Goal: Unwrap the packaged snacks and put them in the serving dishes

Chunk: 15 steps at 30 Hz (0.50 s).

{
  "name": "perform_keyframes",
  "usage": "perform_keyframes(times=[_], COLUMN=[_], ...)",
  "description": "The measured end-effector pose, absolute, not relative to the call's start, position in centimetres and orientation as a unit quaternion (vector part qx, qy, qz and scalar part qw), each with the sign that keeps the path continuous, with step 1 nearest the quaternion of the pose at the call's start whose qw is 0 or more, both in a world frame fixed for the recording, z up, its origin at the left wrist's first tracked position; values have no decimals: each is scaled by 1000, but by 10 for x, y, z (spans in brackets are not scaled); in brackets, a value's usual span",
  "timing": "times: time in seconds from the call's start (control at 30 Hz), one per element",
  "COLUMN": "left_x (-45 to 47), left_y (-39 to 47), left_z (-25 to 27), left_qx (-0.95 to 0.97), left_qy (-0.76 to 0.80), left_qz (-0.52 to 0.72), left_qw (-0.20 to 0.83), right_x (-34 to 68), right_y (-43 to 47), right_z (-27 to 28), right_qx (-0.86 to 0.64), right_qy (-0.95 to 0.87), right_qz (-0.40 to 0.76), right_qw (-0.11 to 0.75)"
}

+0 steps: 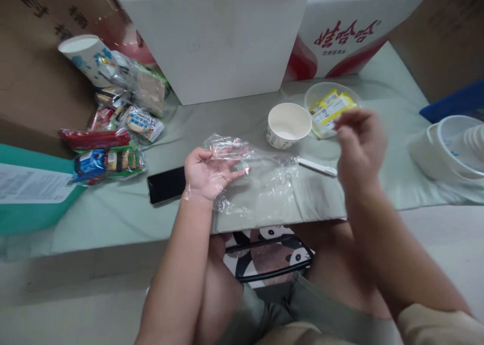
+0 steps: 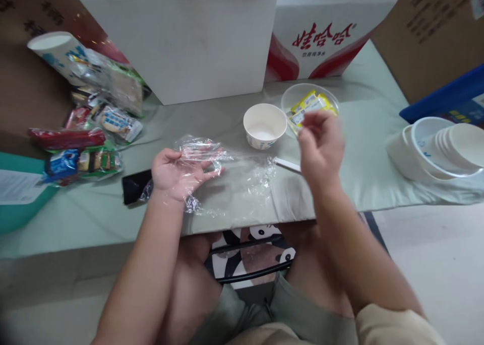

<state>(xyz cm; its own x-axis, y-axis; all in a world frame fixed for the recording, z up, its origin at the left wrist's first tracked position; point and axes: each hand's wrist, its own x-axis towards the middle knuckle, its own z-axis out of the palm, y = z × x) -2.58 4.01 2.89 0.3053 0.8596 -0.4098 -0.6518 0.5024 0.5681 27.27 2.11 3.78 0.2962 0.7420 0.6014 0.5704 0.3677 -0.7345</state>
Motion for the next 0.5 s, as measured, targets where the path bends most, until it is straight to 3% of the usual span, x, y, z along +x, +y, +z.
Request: perform_keyframes(times=[0.07, 0.3, 0.4, 0.5], left_x=[-26, -23, -22, -25], left_y=[38, 24, 28, 37], left_z=[28, 36, 36, 35], left_qx=[170, 242, 237, 231], left_qy=[338, 362, 376, 399], left_qz=[486, 454, 448, 466], left_qw=[788, 778, 775, 755], right_x=[252, 235, 232, 234], right_y=[-7, -17, -7, 1], right_z=[15, -26, -23, -18], right_qx=[-526, -472, -485, -541], right_qy=[-630, -786, -762, -665], right_qz=[71, 61, 59, 55], right_qw=[567, 394, 424, 512])
